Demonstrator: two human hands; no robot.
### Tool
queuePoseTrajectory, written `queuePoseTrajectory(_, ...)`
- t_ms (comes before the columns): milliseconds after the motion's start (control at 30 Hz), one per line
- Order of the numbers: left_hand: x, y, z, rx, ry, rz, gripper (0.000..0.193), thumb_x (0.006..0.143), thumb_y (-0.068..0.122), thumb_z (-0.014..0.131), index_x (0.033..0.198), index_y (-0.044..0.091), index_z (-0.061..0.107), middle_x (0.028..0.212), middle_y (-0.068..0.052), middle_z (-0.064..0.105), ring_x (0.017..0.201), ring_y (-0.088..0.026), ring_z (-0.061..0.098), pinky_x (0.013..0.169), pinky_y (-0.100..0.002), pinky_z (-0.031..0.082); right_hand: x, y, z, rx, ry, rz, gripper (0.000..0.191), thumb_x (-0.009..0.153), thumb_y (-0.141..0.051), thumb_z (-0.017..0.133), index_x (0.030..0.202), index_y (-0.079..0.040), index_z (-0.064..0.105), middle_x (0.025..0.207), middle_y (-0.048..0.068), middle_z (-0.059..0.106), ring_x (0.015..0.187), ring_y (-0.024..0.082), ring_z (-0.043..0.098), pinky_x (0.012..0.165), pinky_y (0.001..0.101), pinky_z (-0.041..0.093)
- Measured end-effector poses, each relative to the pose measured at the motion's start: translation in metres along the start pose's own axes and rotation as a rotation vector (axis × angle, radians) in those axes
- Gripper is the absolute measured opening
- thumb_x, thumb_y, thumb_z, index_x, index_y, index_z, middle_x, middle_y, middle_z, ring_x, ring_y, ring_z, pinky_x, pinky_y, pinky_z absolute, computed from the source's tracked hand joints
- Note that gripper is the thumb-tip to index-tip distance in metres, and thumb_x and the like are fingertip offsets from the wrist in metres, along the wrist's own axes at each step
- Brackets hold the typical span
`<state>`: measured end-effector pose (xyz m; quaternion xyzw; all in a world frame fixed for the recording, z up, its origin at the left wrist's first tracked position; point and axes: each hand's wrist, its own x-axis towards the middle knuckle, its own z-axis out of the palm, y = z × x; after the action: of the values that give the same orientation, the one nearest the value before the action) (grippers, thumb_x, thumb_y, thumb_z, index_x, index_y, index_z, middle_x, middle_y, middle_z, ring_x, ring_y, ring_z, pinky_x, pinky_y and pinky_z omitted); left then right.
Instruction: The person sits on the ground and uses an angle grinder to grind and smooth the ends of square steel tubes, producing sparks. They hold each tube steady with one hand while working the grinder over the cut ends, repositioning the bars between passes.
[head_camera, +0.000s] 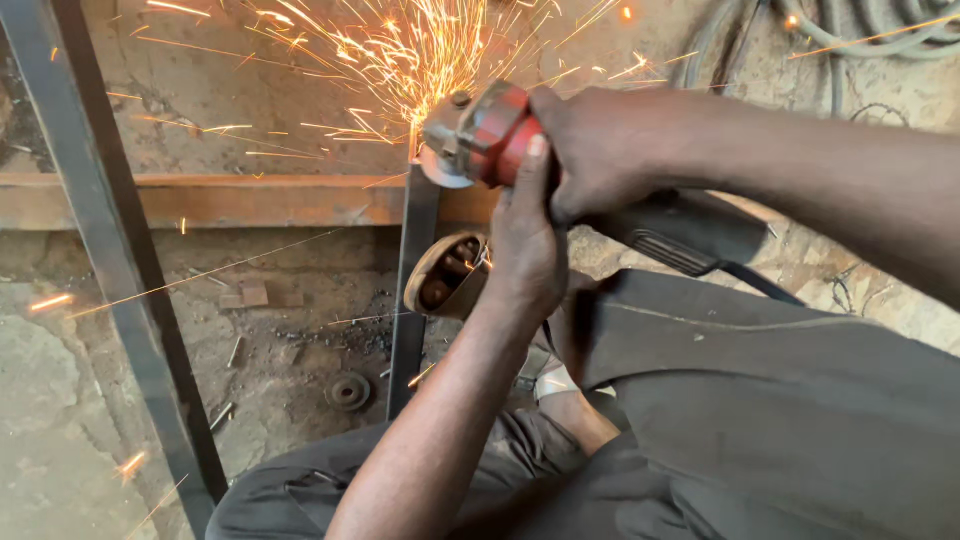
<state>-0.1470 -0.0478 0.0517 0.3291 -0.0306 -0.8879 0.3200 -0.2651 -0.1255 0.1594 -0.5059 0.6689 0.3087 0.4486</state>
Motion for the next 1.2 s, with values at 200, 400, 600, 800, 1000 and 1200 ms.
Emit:
queuePoseTrajectory(200, -0.001, -0.006, -0.005, 0.018, -0.017, 0.004, 0.055, 0.106, 0.039, 0.058, 0.142, -0.001, 0.052, 0.136, -0.010, 0.061, 0.125, -0.019, 0.060, 0.110, -0.036, 0.045, 0.004, 0.014, 0.019, 0.005, 0.078, -0.082, 0.089, 0.068, -0.038, 0.079, 0.135, 0.003, 0.038, 0.097, 0.028, 0.072, 0.092, 0.046, 0.071, 0.082, 0.0535, 0.058)
queuePoseTrajectory(400, 0.004, -0.033, 0.001, 0.227, -0.044, 0.014, 0.055, 0.105, 0.038, 0.060, 0.141, -0.004, 0.052, 0.131, -0.010, 0.062, 0.119, -0.016, 0.059, 0.106, -0.036, 0.046, 0.000, 0.063, 0.071, 0.298, 0.248, -0.006, 0.082, 0.075, -0.035, 0.078, 0.142, -0.004, 0.042, 0.099, 0.029, 0.073, 0.093, 0.045, 0.071, 0.082, 0.0511, 0.056)
queuePoseTrajectory(600, -0.011, -0.021, 0.016, 0.678, -0.078, 0.093, 0.058, 0.105, 0.040, 0.061, 0.138, -0.007, 0.052, 0.130, -0.016, 0.065, 0.122, -0.020, 0.061, 0.107, -0.033, 0.049, 0.011, 0.091, 0.112, 1.365, 0.079, -0.123, 0.056, 0.072, -0.009, 0.076, 0.126, -0.007, 0.061, 0.104, 0.003, 0.074, 0.090, 0.012, 0.071, 0.078, 0.0300, 0.057)
queuePoseTrajectory(800, -0.110, 0.046, -0.042, 1.297, 0.275, 0.169, 0.066, 0.087, 0.033, 0.073, 0.140, 0.001, 0.051, 0.133, -0.017, 0.062, 0.121, -0.025, 0.065, 0.101, -0.039, 0.053, 0.026, 0.094, 0.122, 1.397, 0.151, -0.113, 0.046, 0.073, -0.009, 0.077, 0.117, -0.001, 0.063, 0.091, 0.009, 0.068, 0.078, 0.018, 0.067, 0.070, 0.0338, 0.058)
queuePoseTrajectory(1000, -0.146, 0.074, -0.130, 2.142, 0.549, -0.182, 0.078, 0.072, 0.017, 0.079, 0.138, 0.003, 0.040, 0.127, -0.018, 0.055, 0.124, -0.039, 0.057, 0.100, -0.057, 0.044, 0.028, 0.097, 0.125, 1.294, 0.241, -0.247, 0.044, 0.075, -0.014, 0.073, 0.115, 0.000, 0.062, 0.095, 0.010, 0.074, 0.084, 0.014, 0.071, 0.077, 0.0307, 0.058)
queuePoseTrajectory(1200, -0.119, 0.035, -0.161, 2.010, 0.745, 0.011, 0.051, 0.084, 0.029, 0.076, 0.116, 0.000, 0.050, 0.116, -0.024, 0.062, 0.107, -0.046, 0.064, 0.089, -0.055, 0.052, 0.022, 0.093, 0.123, 1.028, 0.471, -0.197, 0.058, 0.069, -0.024, 0.077, 0.118, 0.000, 0.059, 0.097, 0.012, 0.071, 0.085, 0.020, 0.067, 0.077, 0.0348, 0.056)
